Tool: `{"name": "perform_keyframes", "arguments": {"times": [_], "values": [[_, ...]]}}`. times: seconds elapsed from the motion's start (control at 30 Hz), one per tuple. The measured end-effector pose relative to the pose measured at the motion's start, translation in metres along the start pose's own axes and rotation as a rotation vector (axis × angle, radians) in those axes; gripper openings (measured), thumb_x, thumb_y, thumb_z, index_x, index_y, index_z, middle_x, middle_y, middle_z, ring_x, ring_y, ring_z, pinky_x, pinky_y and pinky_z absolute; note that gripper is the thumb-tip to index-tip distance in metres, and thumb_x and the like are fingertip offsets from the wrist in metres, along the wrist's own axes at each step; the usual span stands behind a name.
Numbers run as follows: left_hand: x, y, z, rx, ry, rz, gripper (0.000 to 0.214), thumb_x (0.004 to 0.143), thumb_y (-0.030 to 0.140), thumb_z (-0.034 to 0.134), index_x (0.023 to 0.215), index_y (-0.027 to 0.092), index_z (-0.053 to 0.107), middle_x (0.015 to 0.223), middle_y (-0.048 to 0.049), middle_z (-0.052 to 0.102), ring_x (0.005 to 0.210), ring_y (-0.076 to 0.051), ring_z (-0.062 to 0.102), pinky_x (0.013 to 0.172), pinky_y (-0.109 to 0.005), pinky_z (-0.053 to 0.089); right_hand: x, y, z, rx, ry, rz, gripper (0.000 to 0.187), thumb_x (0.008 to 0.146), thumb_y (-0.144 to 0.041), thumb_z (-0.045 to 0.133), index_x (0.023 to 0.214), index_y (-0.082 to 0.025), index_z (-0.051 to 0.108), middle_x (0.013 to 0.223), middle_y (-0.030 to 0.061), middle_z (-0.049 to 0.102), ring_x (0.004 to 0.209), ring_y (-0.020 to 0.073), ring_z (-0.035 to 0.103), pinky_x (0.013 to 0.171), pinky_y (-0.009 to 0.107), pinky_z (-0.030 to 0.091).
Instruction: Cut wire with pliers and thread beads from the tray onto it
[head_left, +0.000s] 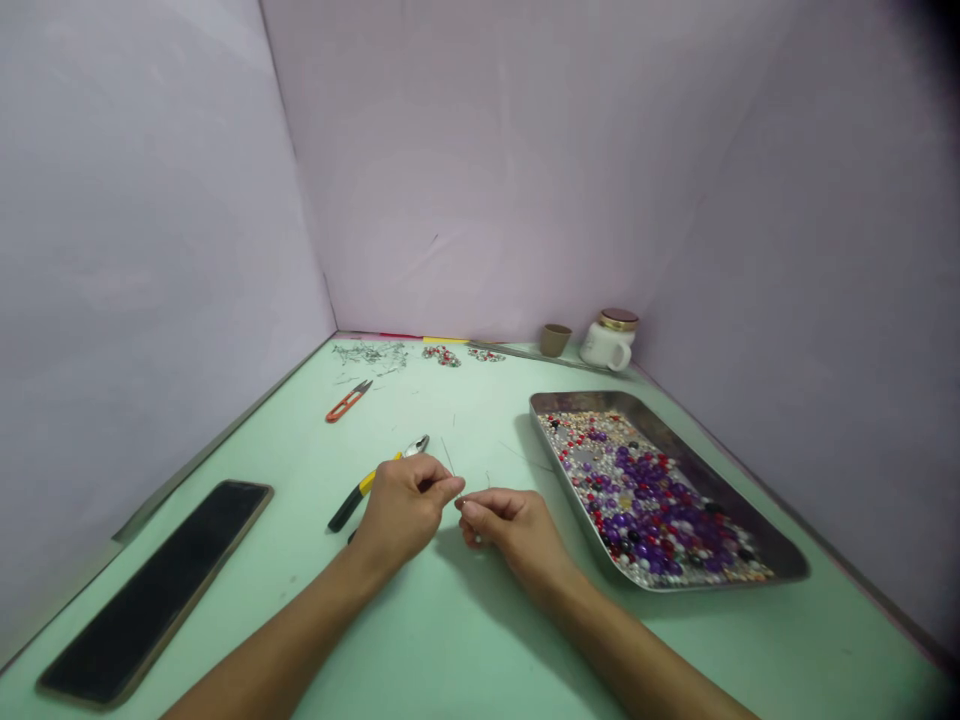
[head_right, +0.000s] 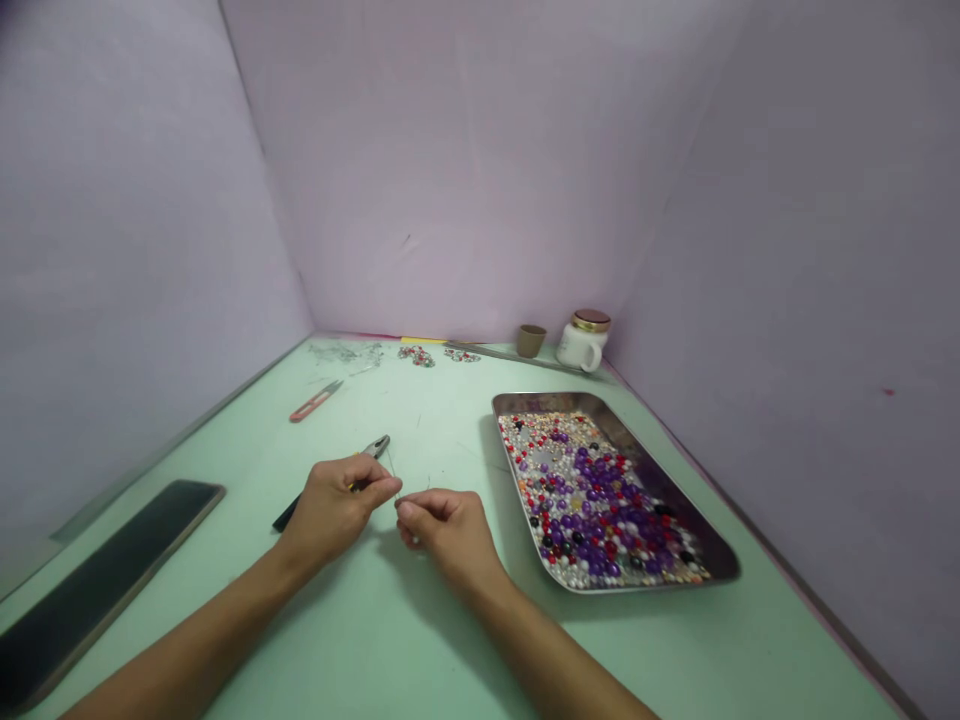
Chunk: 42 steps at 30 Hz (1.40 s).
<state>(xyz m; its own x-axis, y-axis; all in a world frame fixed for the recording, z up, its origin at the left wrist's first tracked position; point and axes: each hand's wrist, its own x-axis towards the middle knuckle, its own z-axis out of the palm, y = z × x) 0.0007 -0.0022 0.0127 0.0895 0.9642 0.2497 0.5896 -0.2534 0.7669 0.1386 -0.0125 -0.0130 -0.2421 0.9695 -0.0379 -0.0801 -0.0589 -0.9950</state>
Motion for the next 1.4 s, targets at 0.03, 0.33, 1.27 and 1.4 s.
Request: {"name": "perform_keyframes", "arguments": {"times": [0.03,0.33,1.27,1.4], "values": [[0.000,-0.001,0.000,0.066,0.021,0.091,0.022,0.070,0.025,0.051,0.050,0.017,0.053,0.049,0.0021,0.052,0.050,-0.010,0.045,0.054,-0.024,0.035,0.000,0.002,-0.001,-0.038,0.003,-0.007,0.023,0.067,-0.028,0.056,0.051,-0.014,0.059,0.046,-0.0016,0.050,0.047,0.0082,0.040,0.049,0.022,0.032],[-0.002,-0.002,-0.004,0.522,0.068,0.692,0.021,0.069,0.015,0.049,0.049,0.015,0.053,0.053,-0.0003,0.052,0.064,-0.014,0.043,0.075,-0.039,0.029,-0.003,0.015,-0.004,-0.431,-0.103,-0.100,0.016,0.068,-0.019,0.050,0.058,-0.013,0.062,0.050,-0.0025,0.048,0.048,0.0079,0.036,0.046,0.021,0.027],[0.000,-0.003,-0.004,0.786,0.042,0.762,0.013,0.059,0.005,0.045,0.060,0.016,0.053,0.067,-0.0038,0.052,0.082,-0.020,0.046,0.092,-0.048,0.022,0.003,0.019,0.000,-0.206,-0.055,0.012,0.014,0.064,-0.020,0.052,0.052,-0.014,0.052,0.048,-0.0039,0.044,0.047,0.0069,0.034,0.045,0.021,0.026],[-0.004,-0.004,0.002,0.797,0.171,0.726,0.012,0.061,0.007,0.045,0.058,0.016,0.053,0.059,-0.0028,0.050,0.072,-0.018,0.046,0.088,-0.046,0.027,0.004,0.015,0.001,-0.142,0.011,0.020,0.013,0.064,-0.021,0.052,0.052,-0.015,0.053,0.046,-0.0039,0.046,0.045,0.0072,0.036,0.045,0.021,0.028]]}}
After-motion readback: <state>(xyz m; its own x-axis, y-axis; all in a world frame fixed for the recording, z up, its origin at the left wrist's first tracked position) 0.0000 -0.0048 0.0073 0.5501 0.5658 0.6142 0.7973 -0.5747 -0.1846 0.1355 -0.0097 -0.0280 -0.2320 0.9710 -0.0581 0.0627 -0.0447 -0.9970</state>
